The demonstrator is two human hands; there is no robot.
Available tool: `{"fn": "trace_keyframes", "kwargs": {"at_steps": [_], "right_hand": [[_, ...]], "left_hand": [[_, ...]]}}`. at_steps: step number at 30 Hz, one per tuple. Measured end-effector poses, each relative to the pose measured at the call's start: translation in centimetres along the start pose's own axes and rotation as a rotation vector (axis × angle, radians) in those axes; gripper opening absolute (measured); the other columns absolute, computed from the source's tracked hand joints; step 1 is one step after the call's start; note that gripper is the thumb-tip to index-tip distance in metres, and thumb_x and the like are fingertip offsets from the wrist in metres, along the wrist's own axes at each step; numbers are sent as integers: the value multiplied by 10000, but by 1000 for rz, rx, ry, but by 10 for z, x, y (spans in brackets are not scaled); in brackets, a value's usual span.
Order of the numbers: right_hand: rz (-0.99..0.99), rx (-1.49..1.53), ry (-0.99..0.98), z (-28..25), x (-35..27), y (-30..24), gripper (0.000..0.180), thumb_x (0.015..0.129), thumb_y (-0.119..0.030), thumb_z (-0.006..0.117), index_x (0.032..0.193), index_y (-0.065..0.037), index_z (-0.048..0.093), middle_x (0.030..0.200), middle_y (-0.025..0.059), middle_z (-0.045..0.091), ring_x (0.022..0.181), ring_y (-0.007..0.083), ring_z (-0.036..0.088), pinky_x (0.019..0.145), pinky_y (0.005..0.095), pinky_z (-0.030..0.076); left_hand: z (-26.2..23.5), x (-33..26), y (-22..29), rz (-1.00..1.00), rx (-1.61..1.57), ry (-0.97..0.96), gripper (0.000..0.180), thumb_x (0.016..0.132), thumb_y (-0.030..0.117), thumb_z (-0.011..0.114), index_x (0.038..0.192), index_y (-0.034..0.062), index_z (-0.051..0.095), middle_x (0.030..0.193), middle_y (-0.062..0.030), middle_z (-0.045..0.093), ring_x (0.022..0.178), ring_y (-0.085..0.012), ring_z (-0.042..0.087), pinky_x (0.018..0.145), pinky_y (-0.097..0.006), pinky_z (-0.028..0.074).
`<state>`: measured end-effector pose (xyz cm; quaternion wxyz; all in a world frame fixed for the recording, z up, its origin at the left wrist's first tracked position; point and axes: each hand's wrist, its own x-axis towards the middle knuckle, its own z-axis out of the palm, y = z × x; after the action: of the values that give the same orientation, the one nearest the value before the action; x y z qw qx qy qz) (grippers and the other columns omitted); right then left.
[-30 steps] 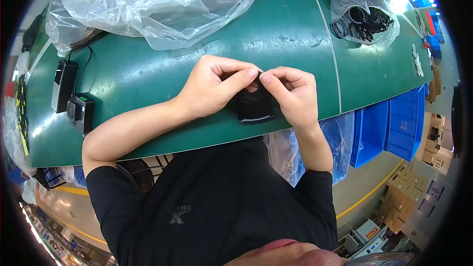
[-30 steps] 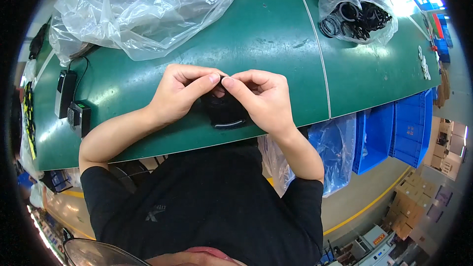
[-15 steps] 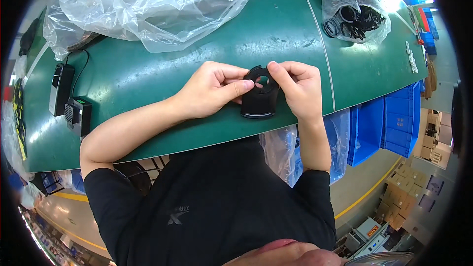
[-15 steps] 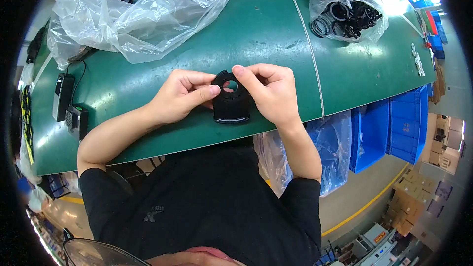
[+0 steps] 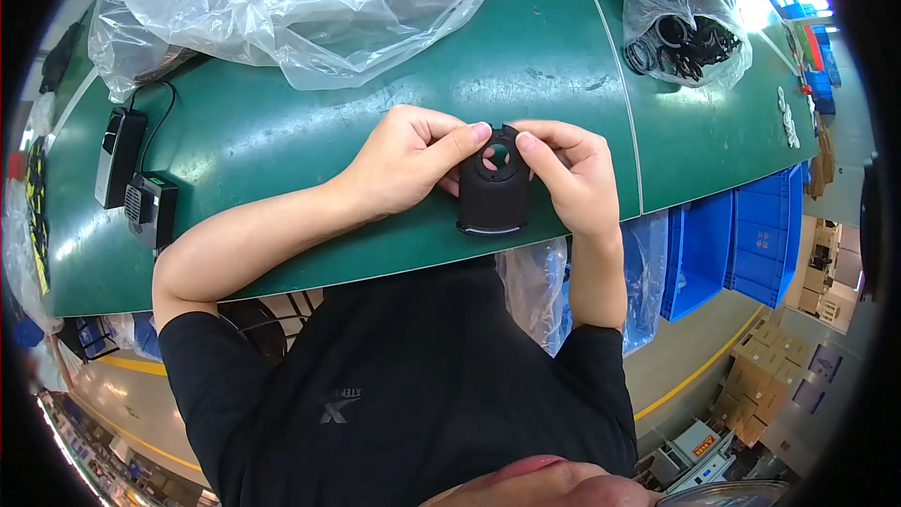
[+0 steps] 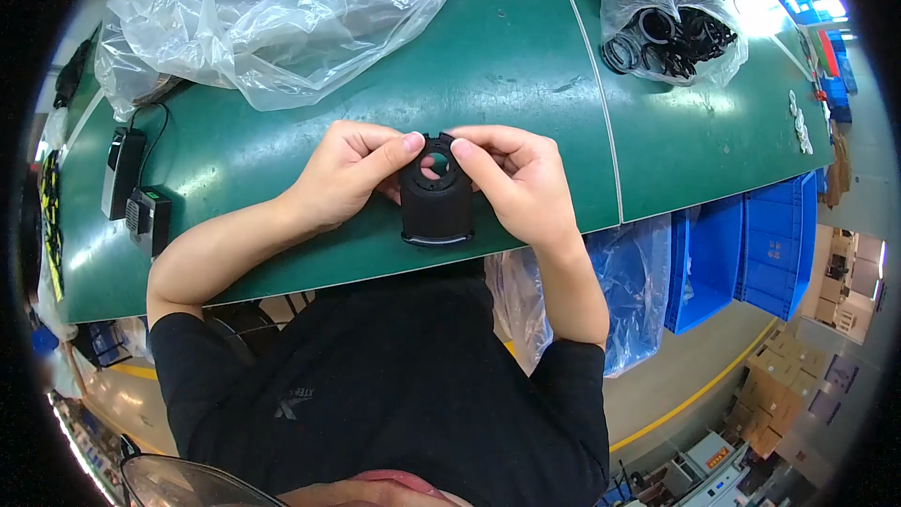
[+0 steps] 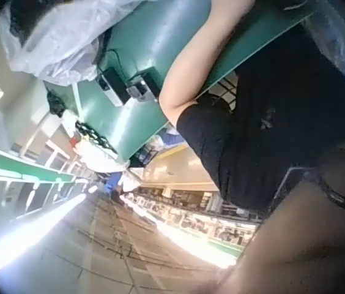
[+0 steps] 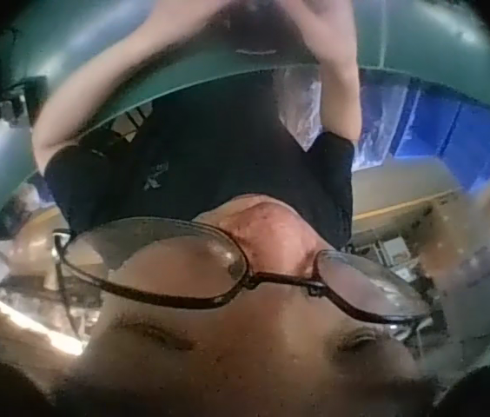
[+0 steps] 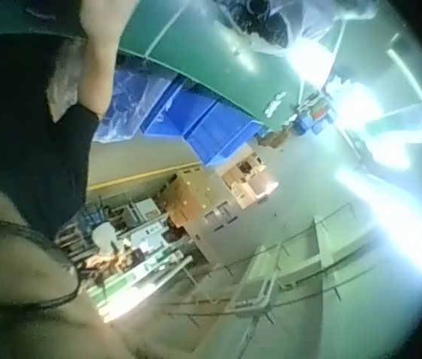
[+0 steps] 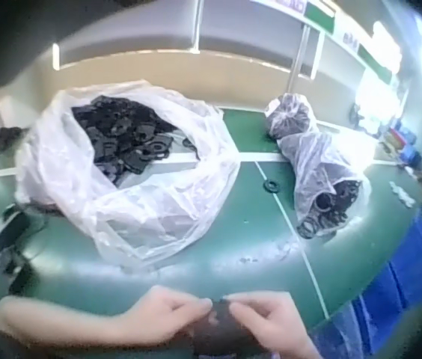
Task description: The person assembles plastic and rubber components by hand on a factory assembly line.
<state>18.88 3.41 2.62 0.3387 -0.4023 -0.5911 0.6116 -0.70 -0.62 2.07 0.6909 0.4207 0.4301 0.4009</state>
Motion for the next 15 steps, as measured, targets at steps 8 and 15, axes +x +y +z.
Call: {"fn": "trace_keyframes", "kwargs": {"at_steps": [8,15], "right_hand": [[-117,57,146,3,-4,5,305,839,23,573,1141,68,560,914,75,633,785,79,581,700,188,464],[-142,208,6,3,-5,7,385,815,83,556,1197,80,504,1003,149,623,920,164,602,821,264,491]], "left_hand": [[1,2,0,88,-231,-97,272,873,68,569,1113,-60,570,1038,-103,630,925,-117,596,826,-247,481],[-2,3,-1,35,-231,-68,348,852,32,589,1182,-62,529,1060,-118,621,947,-135,594,839,-254,483]]}}
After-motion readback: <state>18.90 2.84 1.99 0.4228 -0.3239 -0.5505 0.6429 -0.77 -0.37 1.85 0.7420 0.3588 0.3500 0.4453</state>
